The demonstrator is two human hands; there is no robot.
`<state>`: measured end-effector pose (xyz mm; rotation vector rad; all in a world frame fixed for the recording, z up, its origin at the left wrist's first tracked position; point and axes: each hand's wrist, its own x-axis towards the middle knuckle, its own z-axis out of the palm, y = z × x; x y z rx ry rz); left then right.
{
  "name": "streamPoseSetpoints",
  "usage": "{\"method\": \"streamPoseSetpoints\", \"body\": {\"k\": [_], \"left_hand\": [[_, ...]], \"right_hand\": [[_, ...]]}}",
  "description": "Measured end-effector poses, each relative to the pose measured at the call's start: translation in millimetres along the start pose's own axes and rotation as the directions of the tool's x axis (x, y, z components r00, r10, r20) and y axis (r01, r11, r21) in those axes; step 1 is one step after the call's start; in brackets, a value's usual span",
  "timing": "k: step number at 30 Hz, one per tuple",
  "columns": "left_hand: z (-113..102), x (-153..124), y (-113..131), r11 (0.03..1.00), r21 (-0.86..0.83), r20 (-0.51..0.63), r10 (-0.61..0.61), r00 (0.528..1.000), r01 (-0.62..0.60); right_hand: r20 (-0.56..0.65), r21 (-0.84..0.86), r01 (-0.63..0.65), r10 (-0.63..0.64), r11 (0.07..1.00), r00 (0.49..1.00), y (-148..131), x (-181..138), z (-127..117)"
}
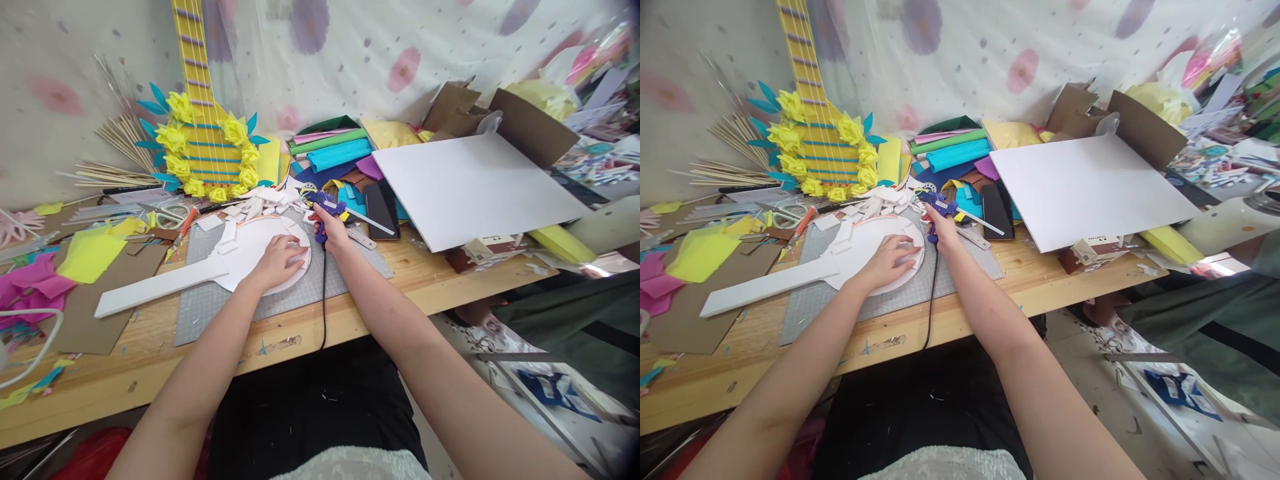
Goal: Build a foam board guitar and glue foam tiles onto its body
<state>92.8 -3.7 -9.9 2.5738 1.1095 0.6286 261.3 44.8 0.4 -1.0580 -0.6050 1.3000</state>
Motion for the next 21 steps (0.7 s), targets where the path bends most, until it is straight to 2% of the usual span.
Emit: {"method": "streamPoseSetpoints", "body": {"k": [21], "left_hand": [[4.5, 1.0, -1.1, 0.999, -0.003, 0.015, -0.037, 0.999, 0.037]], "right_hand": [[0.003, 0.025, -0.002, 0.002, 1.000, 1.000, 0.1, 1.2, 0.3]]}}
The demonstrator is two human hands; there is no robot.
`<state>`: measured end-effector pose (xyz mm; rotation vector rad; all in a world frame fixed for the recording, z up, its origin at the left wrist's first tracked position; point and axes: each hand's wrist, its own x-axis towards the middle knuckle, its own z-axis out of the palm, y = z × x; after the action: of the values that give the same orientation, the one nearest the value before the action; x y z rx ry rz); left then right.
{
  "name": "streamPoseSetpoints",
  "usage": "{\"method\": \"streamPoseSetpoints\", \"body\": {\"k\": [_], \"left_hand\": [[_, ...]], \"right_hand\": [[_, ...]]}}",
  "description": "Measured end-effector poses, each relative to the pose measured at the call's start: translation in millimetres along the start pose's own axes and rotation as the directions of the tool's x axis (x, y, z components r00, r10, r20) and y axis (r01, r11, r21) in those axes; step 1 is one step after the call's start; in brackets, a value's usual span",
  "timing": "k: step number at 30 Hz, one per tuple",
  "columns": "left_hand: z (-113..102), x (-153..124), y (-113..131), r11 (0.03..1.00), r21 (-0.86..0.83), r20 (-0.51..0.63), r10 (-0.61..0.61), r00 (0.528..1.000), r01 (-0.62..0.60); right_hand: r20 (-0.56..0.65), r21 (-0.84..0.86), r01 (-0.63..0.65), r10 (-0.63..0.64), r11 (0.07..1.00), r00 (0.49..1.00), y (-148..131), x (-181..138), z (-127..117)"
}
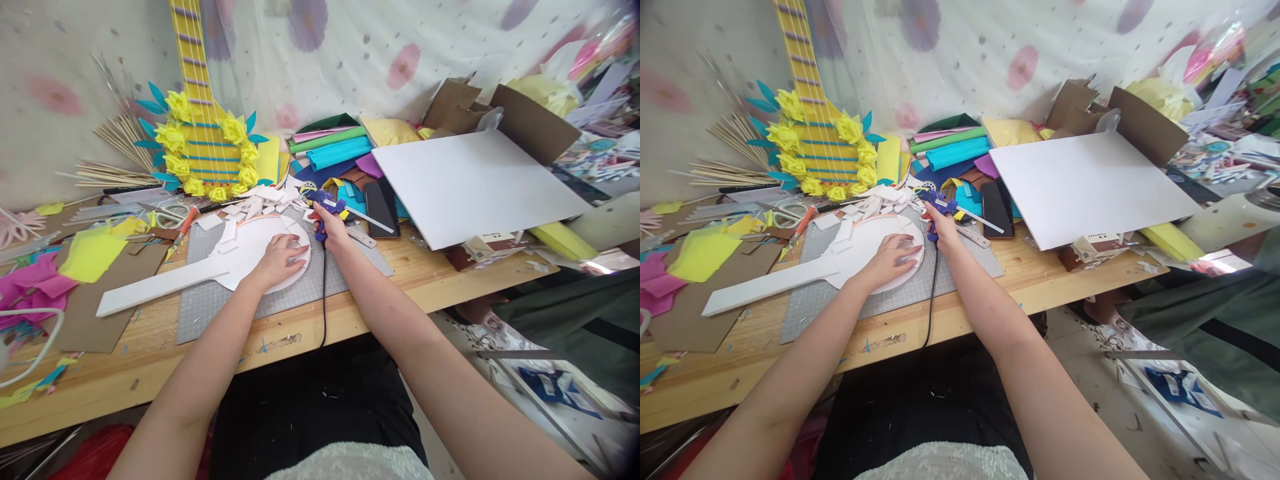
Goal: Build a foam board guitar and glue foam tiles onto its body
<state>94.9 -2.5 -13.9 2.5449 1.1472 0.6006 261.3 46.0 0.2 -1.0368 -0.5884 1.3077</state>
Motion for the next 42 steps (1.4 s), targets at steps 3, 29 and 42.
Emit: {"method": "streamPoseSetpoints", "body": {"k": [3, 29, 42], "left_hand": [[0.2, -0.6, 0.1, 1.000, 0.000, -0.003, 0.005, 1.000, -0.005], [5.7, -4.9, -4.1, 0.997, 0.023, -0.104, 0.074, 0.992, -0.072], [-7.6, -2.7, -34.2, 0.989, -0.019, -0.423, -0.138, 0.895, 0.144]], "right_hand": [[0.003, 0.003, -0.001, 0.001, 1.000, 1.000, 0.0, 0.4, -0.5], [-0.010, 0.047, -0.020, 0.020, 0.999, 1.000, 0.1, 3.1, -2.0], [-0.046, 0.102, -0.057, 0.062, 0.993, 0.997, -2.6, 1.9, -1.3]]}}
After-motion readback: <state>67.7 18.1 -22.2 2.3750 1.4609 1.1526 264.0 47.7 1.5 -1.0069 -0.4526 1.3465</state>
